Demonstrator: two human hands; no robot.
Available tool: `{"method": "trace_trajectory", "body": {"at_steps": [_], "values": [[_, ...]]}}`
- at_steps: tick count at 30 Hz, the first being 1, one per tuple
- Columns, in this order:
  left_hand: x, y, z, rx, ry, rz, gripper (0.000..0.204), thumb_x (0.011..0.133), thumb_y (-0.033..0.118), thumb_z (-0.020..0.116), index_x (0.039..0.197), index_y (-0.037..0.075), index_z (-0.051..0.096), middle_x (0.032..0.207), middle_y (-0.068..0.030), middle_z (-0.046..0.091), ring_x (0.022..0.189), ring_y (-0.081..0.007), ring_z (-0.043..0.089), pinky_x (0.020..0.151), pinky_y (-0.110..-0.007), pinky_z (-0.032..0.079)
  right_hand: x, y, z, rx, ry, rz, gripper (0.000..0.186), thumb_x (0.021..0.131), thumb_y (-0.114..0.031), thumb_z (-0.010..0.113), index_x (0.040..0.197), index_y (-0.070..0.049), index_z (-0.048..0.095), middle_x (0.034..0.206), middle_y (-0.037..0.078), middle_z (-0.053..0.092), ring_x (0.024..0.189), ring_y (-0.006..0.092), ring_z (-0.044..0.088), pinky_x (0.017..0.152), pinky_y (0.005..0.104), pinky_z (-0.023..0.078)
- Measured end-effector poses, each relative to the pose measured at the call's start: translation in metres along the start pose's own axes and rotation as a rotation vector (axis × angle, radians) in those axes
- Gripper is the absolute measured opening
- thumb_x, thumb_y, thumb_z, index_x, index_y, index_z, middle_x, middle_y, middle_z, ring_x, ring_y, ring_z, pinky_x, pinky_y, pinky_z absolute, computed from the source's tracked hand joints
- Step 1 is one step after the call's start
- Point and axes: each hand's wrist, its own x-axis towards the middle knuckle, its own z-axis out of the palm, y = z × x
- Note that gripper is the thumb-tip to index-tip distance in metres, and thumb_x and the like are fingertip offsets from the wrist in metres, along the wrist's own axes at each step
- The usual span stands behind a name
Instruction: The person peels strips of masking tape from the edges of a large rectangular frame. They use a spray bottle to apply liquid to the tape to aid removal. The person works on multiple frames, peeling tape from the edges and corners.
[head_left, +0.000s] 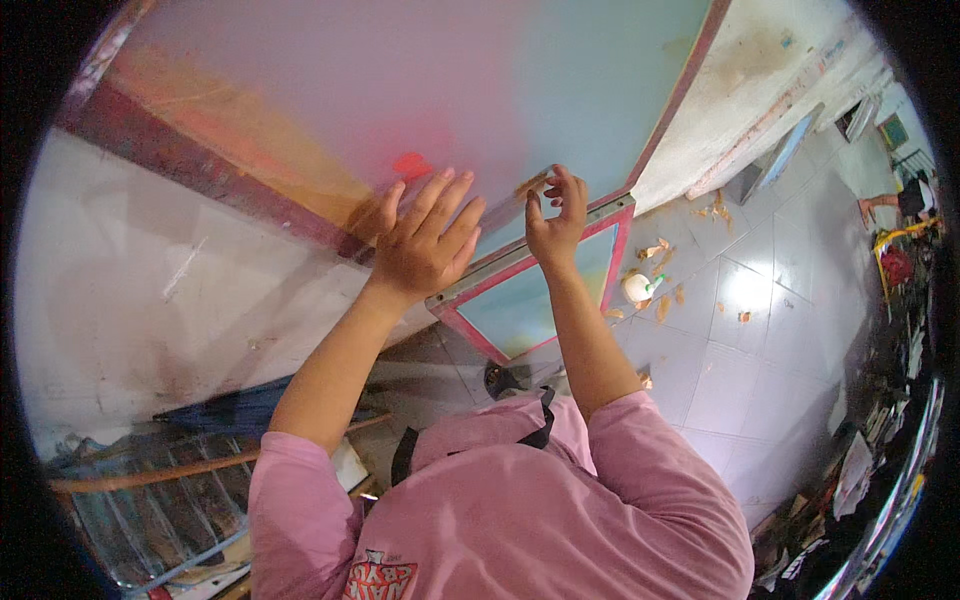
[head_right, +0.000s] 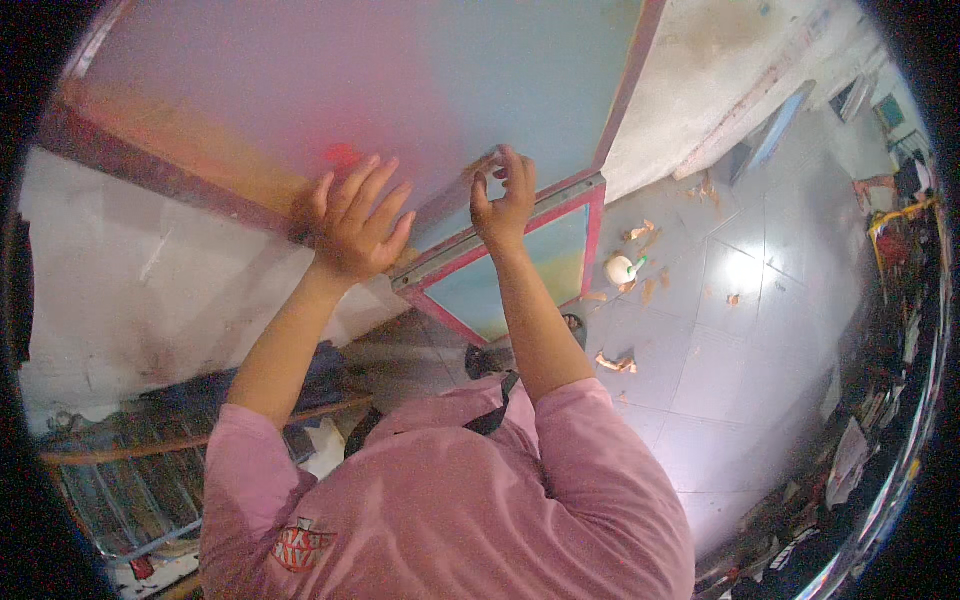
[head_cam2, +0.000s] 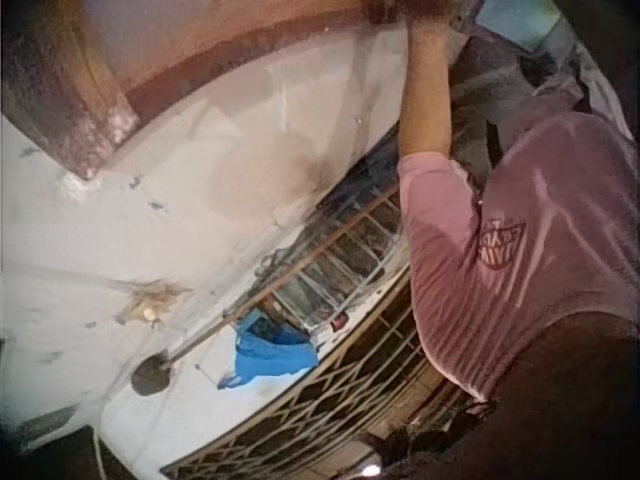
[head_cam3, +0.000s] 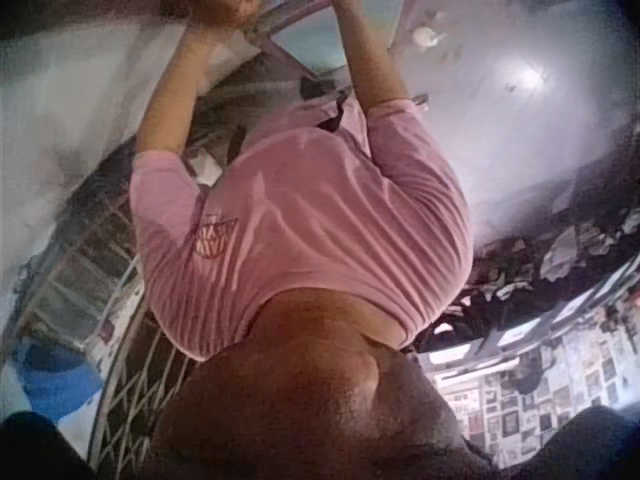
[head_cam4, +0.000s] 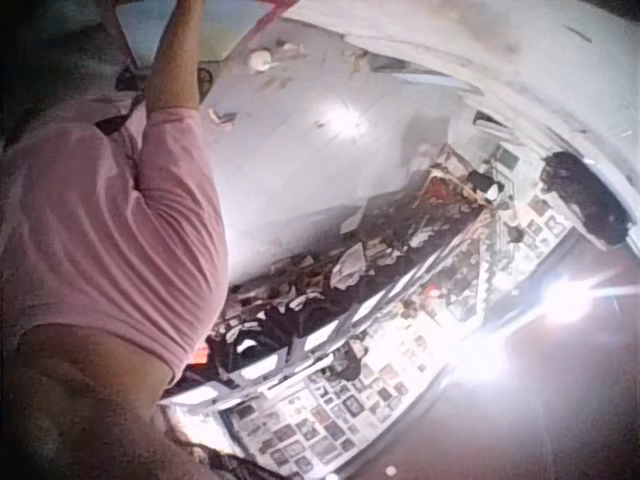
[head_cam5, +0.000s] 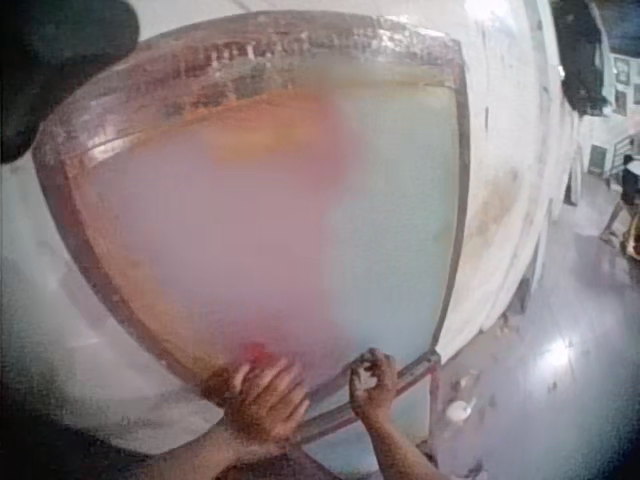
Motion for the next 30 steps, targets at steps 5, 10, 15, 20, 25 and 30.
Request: {"method": "trace_trajectory", "body": {"at_steps": [5,10,15,20,25,30], "values": [[0.016,-0.004,0.015,0.056,-0.248,0.039,0.045,0.072,0.025,0.058,0.115,0.018,0.05,0.136,-0.004,0.035,0.129,-0.0194,0.027,0.101,-0.055,0.004,0.009,0.004,-0.004,-0.254,0.127,-0.408,0.029,0.063,0.001,0.064,0.09,-0.008,0.059,0.091,0.01,0.054,0.076,0.0215,0.055,0.065,0.0313,0.044],[0.021,0.005,0.04,0.188,-0.459,0.114,0.061,0.073,0.027,0.057,0.13,0.025,0.036,0.142,-0.0017,0.022,0.133,-0.0191,0.013,0.1,-0.057,-0.004,0.005,0.016,-0.002,-0.203,0.058,-0.349,0.023,0.063,0.003,0.066,0.082,-0.009,0.061,0.08,0.007,0.059,0.065,0.0216,0.056,0.061,0.0322,0.044],[0.02,0.007,0.055,0.437,-0.569,0.149,0.073,0.074,0.033,0.056,0.137,0.031,0.019,0.146,0.0006,0.008,0.135,-0.0207,0.0,0.098,-0.059,-0.004,0.003,0.019,-0.003,-0.258,0.105,-0.44,0.016,0.065,-0.006,0.063,0.077,-0.016,0.063,0.077,-0.001,0.06,0.068,0.0201,0.055,0.06,0.0345,0.04],[0.017,0.006,0.062,0.718,-0.47,0.224,0.085,0.07,0.046,0.06,0.138,0.032,0.011,0.146,0.0012,0.003,0.134,-0.0248,-0.004,0.096,-0.06,0.002,0.0,0.019,-0.002,-0.296,0.131,-0.42,0.014,0.064,-0.007,0.063,0.074,-0.018,0.063,0.074,-0.001,0.059,0.068,0.0195,0.055,0.061,0.0332,0.039],[0.016,0.006,0.063,0.727,-0.466,0.211,0.085,0.071,0.045,0.06,0.138,0.033,0.011,0.146,0.0016,0.003,0.134,-0.0243,-0.003,0.096,-0.06,0.004,-0.002,0.019,-0.003,-0.274,0.117,-0.413,0.016,0.064,-0.006,0.063,0.075,-0.018,0.063,0.075,-0.002,0.059,0.068,0.0192,0.054,0.061,0.033,0.038],[0.017,0.006,0.061,0.646,-0.506,0.199,0.084,0.071,0.043,0.061,0.138,0.033,0.011,0.146,0.0016,0.004,0.134,-0.0239,-0.002,0.096,-0.059,0.012,-0.002,0.024,-0.003,-0.276,0.093,-0.453,0.017,0.065,-0.006,0.062,0.078,-0.017,0.063,0.076,-0.002,0.059,0.068,0.019,0.053,0.061,0.0323,0.039]]}}
